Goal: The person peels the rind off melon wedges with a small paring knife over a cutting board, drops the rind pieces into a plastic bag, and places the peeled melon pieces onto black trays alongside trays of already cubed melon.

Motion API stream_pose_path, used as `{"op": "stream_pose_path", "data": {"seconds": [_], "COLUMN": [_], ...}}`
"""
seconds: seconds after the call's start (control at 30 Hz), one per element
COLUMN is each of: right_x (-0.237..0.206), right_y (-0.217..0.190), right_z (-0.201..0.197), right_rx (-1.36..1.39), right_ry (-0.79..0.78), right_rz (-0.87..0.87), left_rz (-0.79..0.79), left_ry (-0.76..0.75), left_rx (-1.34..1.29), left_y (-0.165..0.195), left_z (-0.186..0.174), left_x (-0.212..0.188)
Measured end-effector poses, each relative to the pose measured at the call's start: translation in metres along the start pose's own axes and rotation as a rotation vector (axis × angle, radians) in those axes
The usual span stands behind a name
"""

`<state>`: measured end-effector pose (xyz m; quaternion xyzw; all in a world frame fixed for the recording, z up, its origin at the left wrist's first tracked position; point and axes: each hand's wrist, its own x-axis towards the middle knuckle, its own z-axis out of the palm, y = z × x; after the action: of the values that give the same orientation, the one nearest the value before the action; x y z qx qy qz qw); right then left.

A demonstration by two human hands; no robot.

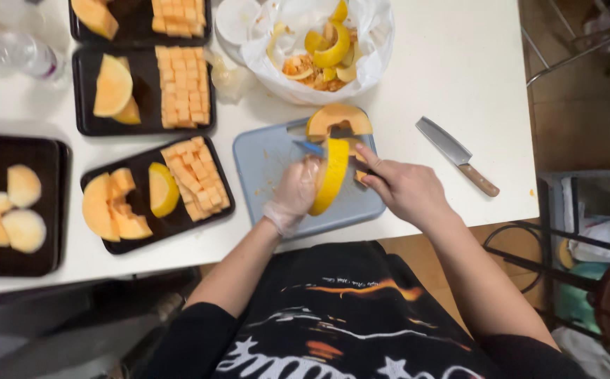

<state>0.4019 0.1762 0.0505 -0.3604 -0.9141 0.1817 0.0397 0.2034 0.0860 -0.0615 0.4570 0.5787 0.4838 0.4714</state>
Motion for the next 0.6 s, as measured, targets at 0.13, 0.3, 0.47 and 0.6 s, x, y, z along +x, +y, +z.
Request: {"op": "stream_pose_path", "data": {"seconds": [0.13,0.3,0.47,0.6], "right_x": [0.01,0.017,0.036,0.048], "right_y": [0.034,0.071,0.11,0.15], "right_z": [-0.012,-0.021,-0.009,0.005], "right_rx": [0.028,0.099,0.117,0.294], "right_ry": [-0.053,-0.168,-0.177,-0.145], "right_rz": [-0.067,-0.065,-0.169,-0.183], "left_rz": [0.011,-0.004,-0.139,-0.225], "left_ry": [0.049,0.008,-0.079,-0.007], "left_rx": [-0.021,0.037,-0.004,-0.475], "left_y": [0.01,0.024,0.022,0.003], "left_z": [0.027,0.056,0.084,0.09], "left_x": [0.009,0.021,0.019,0.04]}}
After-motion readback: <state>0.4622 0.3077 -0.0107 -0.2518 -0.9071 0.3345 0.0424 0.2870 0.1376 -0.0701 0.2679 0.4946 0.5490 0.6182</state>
